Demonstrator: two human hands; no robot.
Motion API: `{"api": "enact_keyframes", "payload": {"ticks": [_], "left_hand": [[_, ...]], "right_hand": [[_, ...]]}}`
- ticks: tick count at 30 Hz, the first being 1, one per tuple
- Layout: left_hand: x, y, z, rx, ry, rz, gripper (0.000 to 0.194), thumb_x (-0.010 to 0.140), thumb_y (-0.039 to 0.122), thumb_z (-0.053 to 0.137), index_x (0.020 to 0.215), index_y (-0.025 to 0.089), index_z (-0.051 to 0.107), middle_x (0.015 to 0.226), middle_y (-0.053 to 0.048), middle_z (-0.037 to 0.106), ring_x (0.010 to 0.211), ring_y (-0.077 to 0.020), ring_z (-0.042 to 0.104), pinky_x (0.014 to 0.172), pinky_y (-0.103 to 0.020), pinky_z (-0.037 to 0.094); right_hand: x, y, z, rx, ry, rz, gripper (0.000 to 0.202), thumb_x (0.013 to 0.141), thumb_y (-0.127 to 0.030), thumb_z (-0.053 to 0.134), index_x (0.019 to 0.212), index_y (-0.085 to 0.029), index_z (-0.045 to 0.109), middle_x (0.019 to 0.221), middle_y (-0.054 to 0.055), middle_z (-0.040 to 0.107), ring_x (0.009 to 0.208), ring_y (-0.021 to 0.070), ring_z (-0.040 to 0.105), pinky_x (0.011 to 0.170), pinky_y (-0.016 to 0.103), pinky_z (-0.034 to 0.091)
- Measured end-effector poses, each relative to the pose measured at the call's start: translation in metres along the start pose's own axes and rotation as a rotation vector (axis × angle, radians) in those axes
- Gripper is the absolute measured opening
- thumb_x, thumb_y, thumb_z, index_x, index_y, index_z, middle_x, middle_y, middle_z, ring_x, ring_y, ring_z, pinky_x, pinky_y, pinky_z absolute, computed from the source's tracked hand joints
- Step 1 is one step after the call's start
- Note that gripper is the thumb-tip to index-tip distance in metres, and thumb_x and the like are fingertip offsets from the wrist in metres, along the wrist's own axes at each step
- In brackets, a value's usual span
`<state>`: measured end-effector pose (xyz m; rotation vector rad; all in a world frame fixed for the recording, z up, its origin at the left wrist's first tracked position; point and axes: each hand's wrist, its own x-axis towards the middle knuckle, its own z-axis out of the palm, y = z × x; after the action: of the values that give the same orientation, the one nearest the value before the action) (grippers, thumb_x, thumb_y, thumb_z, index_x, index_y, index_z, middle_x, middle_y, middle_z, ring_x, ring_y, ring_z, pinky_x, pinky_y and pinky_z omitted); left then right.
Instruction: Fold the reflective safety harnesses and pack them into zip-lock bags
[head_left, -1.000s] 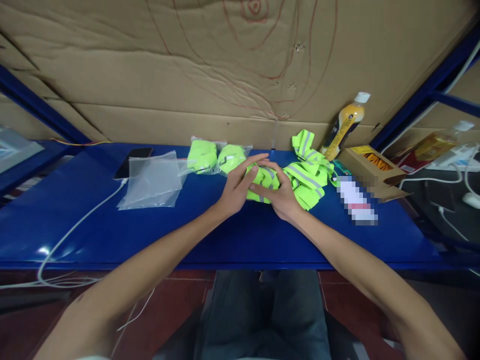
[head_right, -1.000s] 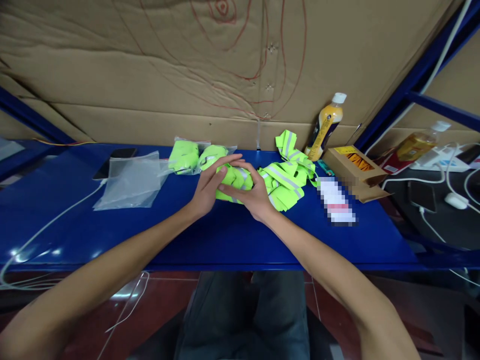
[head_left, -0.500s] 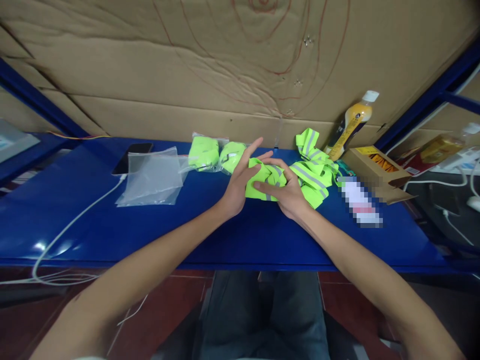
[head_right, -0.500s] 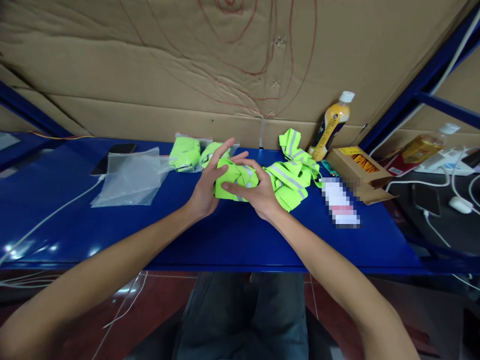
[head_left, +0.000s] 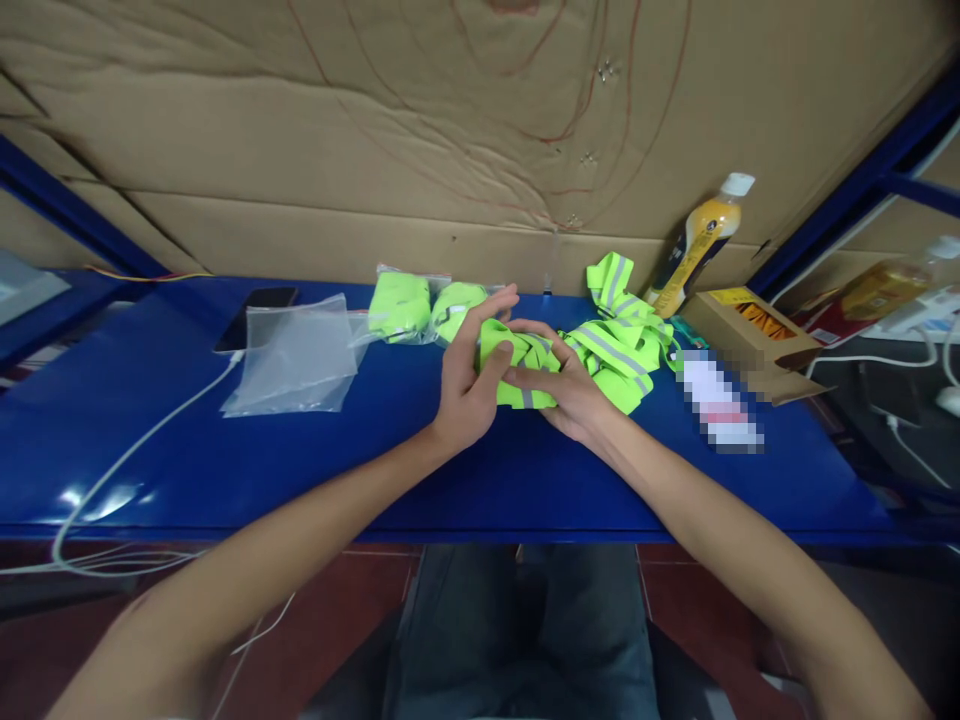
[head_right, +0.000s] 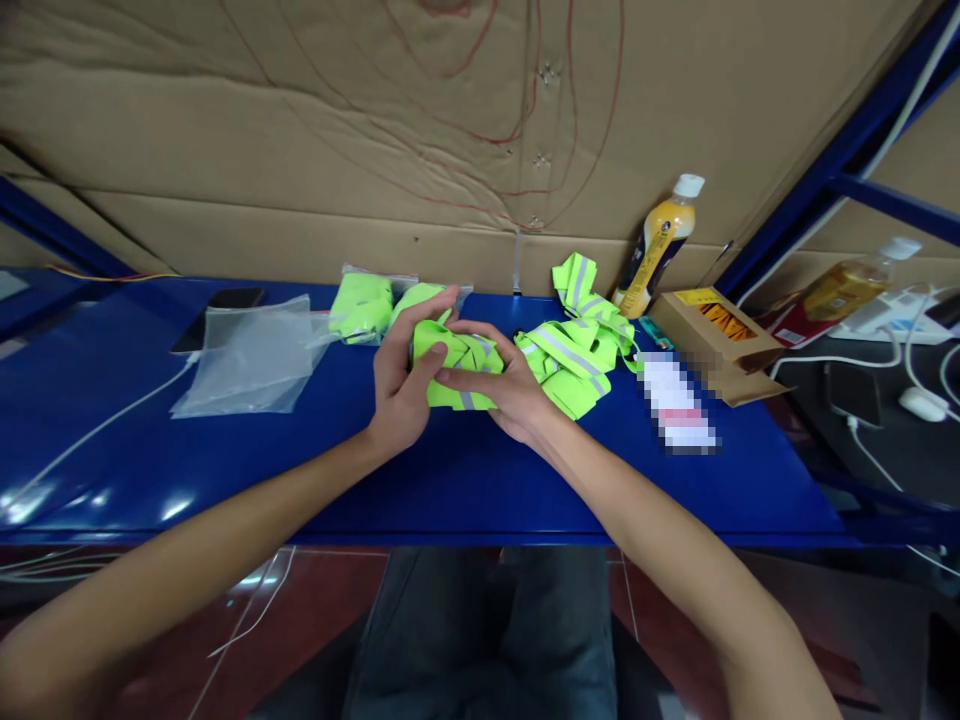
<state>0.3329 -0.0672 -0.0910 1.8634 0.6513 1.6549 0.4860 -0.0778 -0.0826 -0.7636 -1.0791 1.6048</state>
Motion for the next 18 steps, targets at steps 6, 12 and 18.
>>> {"api": "enact_keyframes", "payload": {"ticks": [6,12,18], "left_hand": [[0.006,-0.014,-0.009,0.162,-0.162,-0.023,0.055,0.113,0.058,0.052,0.157,0.026,0.056,0.167,-0.014,0.055,0.161,-0.0334,0.045,0.137,-0.057,0.032],[0.026,-0.025,-0.017,-0.024,-0.193,-0.123,0.067,0.106,0.076,0.052,0.164,0.041,0.049,0.173,-0.005,0.050,0.162,-0.0330,0.046,0.134,-0.056,0.037],[0.073,-0.049,-0.126,0.815,0.222,-0.269,0.083,0.089,0.091,0.063,0.106,0.011,0.077,0.126,-0.021,0.078,0.149,-0.0509,0.051,0.129,-0.077,0.018]], "right_hand": [[0.003,0.002,-0.009,-0.021,0.028,-0.009,0.072,0.056,-0.035,0.105,0.119,-0.033,0.069,0.093,-0.005,0.074,0.085,0.0210,0.076,0.081,0.041,0.067],[0.006,-0.007,-0.006,-0.080,0.093,-0.087,0.069,0.055,-0.034,0.104,0.115,-0.032,0.070,0.100,-0.004,0.071,0.083,0.0173,0.069,0.076,0.037,0.065],[0.007,-0.012,-0.012,-0.200,0.125,-0.189,0.069,0.056,-0.042,0.104,0.117,-0.033,0.071,0.111,-0.001,0.072,0.094,0.0211,0.070,0.080,0.040,0.067]]}}
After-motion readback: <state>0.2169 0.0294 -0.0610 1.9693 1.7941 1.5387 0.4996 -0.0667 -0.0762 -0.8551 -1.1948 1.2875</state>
